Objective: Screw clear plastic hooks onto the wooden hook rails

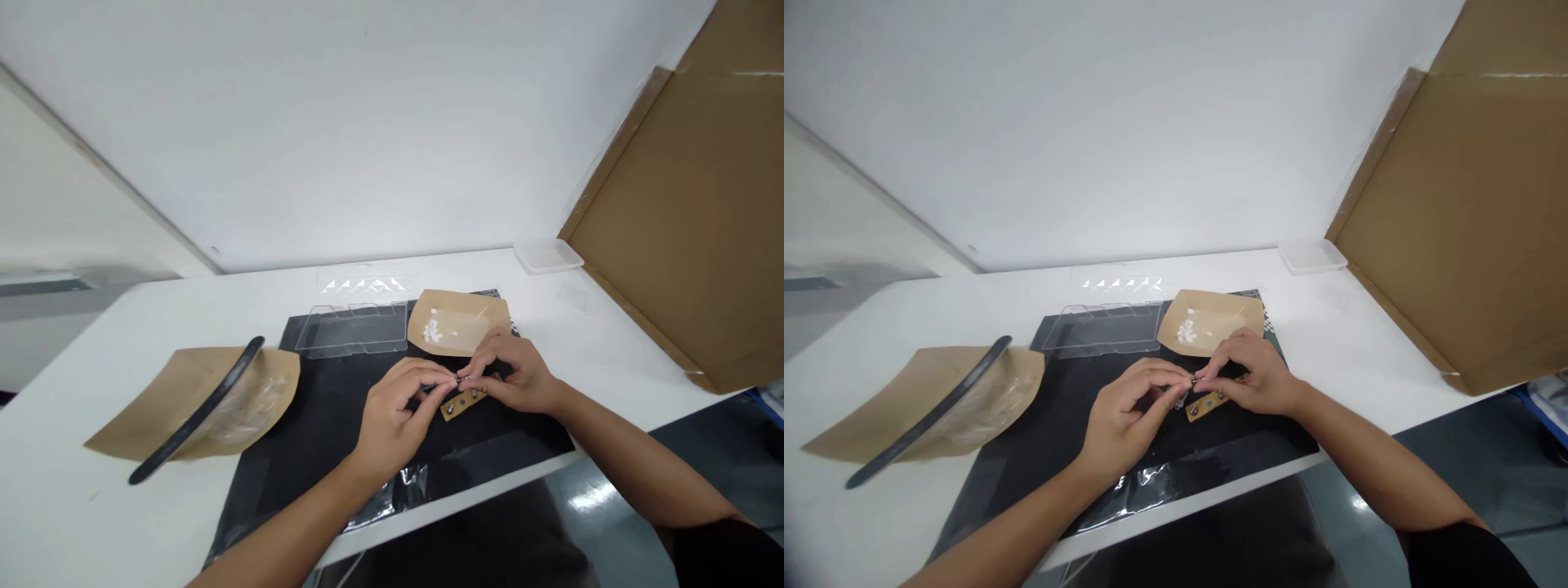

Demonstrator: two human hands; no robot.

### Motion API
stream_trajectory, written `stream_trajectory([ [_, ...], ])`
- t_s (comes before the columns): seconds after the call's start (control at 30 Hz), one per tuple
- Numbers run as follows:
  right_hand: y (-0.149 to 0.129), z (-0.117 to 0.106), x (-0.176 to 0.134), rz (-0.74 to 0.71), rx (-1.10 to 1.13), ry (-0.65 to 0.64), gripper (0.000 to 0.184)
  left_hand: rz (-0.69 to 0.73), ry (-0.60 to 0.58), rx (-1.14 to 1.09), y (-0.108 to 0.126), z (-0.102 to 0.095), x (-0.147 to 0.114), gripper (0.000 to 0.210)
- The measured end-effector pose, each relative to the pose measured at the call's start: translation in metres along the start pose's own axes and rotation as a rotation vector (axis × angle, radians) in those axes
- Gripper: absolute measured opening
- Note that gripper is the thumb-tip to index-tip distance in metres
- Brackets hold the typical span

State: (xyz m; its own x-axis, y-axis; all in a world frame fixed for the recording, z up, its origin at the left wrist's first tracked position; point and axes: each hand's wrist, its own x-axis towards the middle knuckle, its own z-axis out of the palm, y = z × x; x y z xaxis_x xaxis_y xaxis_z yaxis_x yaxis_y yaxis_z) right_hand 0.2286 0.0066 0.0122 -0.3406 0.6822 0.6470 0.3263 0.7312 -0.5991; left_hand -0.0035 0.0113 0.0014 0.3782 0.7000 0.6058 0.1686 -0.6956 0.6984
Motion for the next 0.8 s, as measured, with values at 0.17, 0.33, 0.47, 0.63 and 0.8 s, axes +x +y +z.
stream_trajectory([
  [0.17,-0.001,0.002,-0.001,0.067,0.057,0.021,0.018,0.158,0.068,0.093,0.001,0.003,-0.001,0.011],
  [0.33,0.0,0.003,-0.003,0.094,0.083,0.03,0.02,0.217,0.064,0.19,-0.002,0.005,-0.002,0.015],
  [0.47,-0.003,0.003,-0.003,0.123,0.134,0.015,0.02,0.222,0.029,0.166,-0.002,0.004,-0.003,0.017],
  [0.63,0.0,0.0,-0.006,0.256,0.204,0.048,0.023,0.049,0.033,0.015,-0.001,0.002,-0.007,0.013],
  [0.8,0.008,-0.005,-0.008,0.34,0.232,0.077,0.024,-0.088,-0.037,-0.043,-0.004,0.001,-0.012,0.009],
])
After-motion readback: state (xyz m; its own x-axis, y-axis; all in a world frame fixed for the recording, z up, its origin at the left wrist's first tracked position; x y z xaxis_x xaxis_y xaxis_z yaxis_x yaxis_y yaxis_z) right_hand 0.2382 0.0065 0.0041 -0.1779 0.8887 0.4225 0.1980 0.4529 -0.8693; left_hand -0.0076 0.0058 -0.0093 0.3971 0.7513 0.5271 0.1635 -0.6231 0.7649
